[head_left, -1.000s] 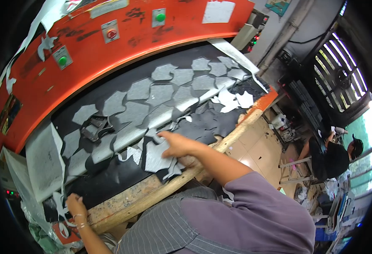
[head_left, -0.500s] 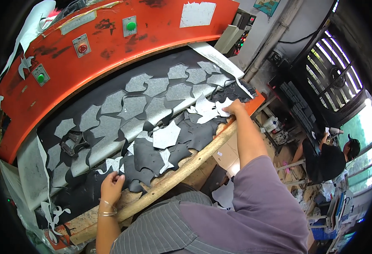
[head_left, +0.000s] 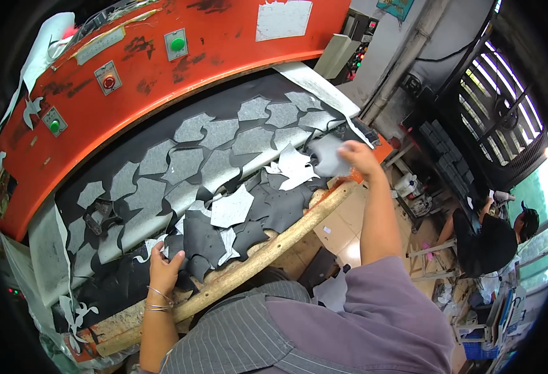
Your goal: Operating a hydraulic die-cutting press to cut shoe upper components from a sheet of synthetic material.
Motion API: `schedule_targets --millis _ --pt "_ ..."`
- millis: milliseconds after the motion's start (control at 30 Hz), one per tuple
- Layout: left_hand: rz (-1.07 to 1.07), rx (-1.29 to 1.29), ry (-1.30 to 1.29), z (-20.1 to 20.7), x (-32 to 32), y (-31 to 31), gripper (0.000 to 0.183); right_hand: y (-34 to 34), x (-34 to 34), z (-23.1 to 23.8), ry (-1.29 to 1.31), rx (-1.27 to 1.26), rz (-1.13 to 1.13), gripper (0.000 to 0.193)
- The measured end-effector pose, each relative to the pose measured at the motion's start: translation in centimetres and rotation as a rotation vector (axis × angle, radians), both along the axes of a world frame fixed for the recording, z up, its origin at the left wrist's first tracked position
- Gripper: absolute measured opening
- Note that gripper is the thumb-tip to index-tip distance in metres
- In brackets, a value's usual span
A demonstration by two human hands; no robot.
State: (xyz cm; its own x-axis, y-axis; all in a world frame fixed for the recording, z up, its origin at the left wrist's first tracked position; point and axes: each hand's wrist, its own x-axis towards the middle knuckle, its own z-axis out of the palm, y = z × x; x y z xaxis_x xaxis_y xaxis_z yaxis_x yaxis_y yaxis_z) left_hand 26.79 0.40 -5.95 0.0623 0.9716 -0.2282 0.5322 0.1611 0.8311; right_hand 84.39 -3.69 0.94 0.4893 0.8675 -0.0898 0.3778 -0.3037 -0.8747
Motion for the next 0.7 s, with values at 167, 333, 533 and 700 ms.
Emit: schedule_targets --millis 167,333,533,700 --pt "0.080 0.034 -0.005 -0.4 0.6 0.8 0.079 5.4 -4.9 -3.0 -0.583 -0.084 0.794 0.026" --pt "0.054 0.118 0.183 1.3 2.1 -0.4 0.077 5.6 -7.2 0.8 -0.458 -0.450 0.791 0.025" --pt "0.058 0.120 0.199 1.6 2.3 -0.3 0.075 8.3 -2.8 3.7 -0.187 -0.146 0.642 0.019" --pt "0.065 0.158 0.175 1.8 3.0 -0.1 0.076 13.4 -3.5 2.8 -0.821 0.573 0.239 0.014"
